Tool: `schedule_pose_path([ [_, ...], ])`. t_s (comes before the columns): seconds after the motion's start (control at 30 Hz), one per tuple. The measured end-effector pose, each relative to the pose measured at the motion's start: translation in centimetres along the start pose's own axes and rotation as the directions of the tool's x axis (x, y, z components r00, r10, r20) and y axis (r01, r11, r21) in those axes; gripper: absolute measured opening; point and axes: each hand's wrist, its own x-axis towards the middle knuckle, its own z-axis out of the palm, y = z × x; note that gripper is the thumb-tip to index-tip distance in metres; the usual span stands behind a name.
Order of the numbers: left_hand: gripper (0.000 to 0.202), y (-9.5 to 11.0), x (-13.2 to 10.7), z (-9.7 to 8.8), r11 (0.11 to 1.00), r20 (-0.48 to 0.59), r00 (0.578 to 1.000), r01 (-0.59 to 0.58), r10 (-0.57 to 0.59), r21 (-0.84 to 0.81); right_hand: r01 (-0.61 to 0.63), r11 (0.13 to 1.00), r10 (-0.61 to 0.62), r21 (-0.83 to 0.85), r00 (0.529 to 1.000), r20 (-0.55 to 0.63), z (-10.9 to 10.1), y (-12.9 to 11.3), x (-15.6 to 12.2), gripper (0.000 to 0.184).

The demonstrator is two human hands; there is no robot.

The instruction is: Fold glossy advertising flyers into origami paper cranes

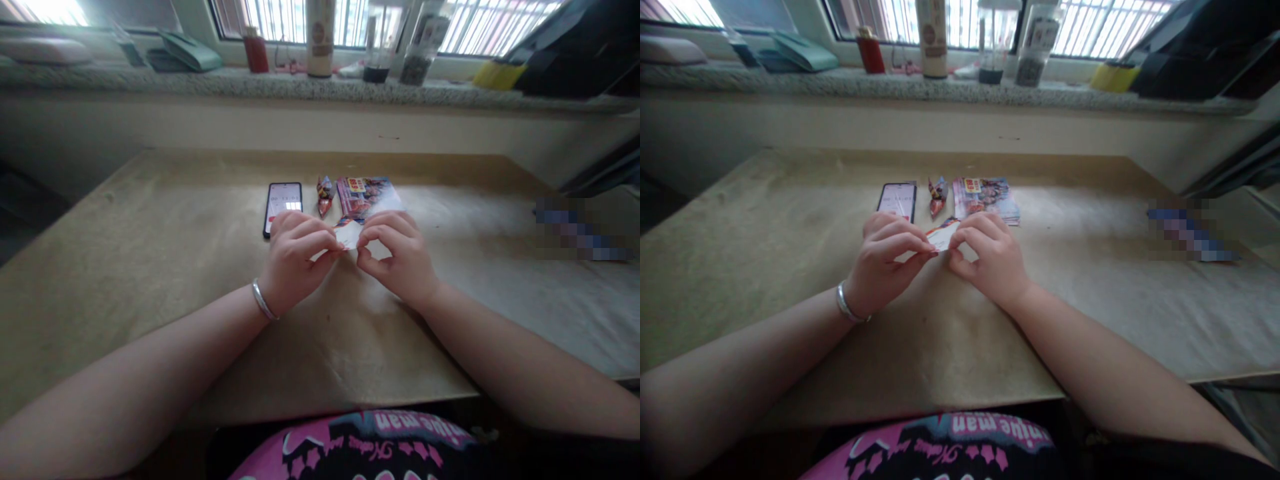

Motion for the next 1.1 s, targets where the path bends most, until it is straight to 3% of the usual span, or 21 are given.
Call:
schedule_pose_path([
  [0.27,0.015,0.03,-0.05,-0.27,0.999,-0.017,1.0,-0.017,0.016,-0.03,0.043,0.997,-0.043,-0.067,0.999,0.002,-0.04,0.8,0.0,0.009],
  [0.83,0.017,-0.3,-0.03,-0.42,0.999,0.006,1.0,-0.021,0.02,0.028,0.015,0.993,-0.01,-0.115,0.999,0.038,-0.12,0.94,-0.05,0.01],
  [1.1,0.016,-0.4,-0.07,-0.46,0.998,-0.021,0.998,-0.058,0.059,0.039,0.003,0.997,0.0,-0.072,0.999,0.033,-0.31,0.77,0.05,0.008],
])
